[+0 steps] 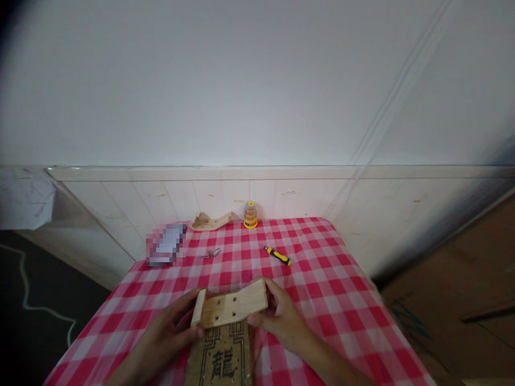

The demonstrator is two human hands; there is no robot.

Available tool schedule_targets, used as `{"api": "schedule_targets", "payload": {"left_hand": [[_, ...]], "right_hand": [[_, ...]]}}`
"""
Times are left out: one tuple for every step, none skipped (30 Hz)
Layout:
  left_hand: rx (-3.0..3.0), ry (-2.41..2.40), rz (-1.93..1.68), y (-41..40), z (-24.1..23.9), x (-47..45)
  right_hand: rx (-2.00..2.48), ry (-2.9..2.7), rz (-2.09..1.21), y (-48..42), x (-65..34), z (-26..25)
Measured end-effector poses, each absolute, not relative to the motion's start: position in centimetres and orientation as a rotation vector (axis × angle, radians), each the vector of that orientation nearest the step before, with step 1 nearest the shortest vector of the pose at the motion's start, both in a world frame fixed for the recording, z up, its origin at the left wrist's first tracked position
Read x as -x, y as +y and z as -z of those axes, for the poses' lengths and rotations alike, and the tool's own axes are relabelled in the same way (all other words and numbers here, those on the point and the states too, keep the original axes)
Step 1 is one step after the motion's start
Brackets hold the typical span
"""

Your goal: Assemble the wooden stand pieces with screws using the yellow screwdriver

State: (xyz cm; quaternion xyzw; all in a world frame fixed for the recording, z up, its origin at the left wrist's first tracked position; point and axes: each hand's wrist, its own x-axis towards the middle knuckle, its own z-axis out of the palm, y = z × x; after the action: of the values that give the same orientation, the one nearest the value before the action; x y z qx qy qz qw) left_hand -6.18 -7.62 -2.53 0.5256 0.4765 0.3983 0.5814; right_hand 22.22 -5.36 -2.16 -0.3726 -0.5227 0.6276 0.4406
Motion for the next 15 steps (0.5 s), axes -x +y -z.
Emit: {"api": "schedule_targets", "payload": {"left_hand": [[-1.227, 1.111, -0.933, -7.62, 2.58, 6.18], [-1.226, 1.109, -0.934, -7.62, 2.67, 6.18], [-1.223, 1.107, -0.937, -7.62, 2.79, 6.19], [-1.218, 1.108, -0.942, -7.61, 2.92, 6.21], [-1.215, 1.109, -0.946, -7.61, 3.06, 6.24], [-1.216, 1.111, -0.949, -7.61, 3.19, 6.28], [-1.220, 1.113, -0.949, -7.61, 3.31, 6.32], [-1.224, 1.113, -0.949, -7.61, 3.40, 6.37], [-1.228, 1.115, -0.947, -7.63, 3.47, 6.41], [-1.230, 1.117, -0.942, -7.64, 3.51, 6.46], [-1.229, 1.124, -0.940, -7.66, 3.53, 6.50], [-1.232, 1.133, -0.932, -7.69, 3.53, 6.54], [-1.240, 1.146, -0.922, -7.71, 3.51, 6.57], [-1.252, 1.162, -0.916, -7.74, 3.50, 6.60], [-1.267, 1.176, -0.908, -7.75, 3.48, 6.62]], "right_hand": [[0.930, -1.297, -1.557, -5.39, -22.24, 2.27], [0.933, -1.299, -1.553, -5.39, -22.27, 2.40], [0.934, -1.300, -1.547, -5.39, -22.31, 2.54], [0.933, -1.302, -1.542, -5.38, -22.34, 2.67], [0.930, -1.303, -1.539, -5.37, -22.37, 2.79], [0.926, -1.304, -1.537, -5.36, -22.39, 2.86], [0.923, -1.304, -1.538, -5.36, -22.41, 2.90], [0.923, -1.306, -1.542, -5.36, -22.42, 2.88], [0.925, -1.310, -1.547, -5.37, -22.43, 2.83], [0.928, -1.316, -1.551, -5.38, -22.43, 2.75], [0.931, -1.322, -1.552, -5.39, -22.44, 2.67], [0.934, -1.327, -1.550, -5.39, -22.45, 2.59], [0.937, -1.332, -1.545, -5.39, -22.46, 2.53], [0.942, -1.337, -1.538, -5.39, -22.48, 2.49], [0.948, -1.344, -1.531, -5.40, -22.50, 2.47]]}}
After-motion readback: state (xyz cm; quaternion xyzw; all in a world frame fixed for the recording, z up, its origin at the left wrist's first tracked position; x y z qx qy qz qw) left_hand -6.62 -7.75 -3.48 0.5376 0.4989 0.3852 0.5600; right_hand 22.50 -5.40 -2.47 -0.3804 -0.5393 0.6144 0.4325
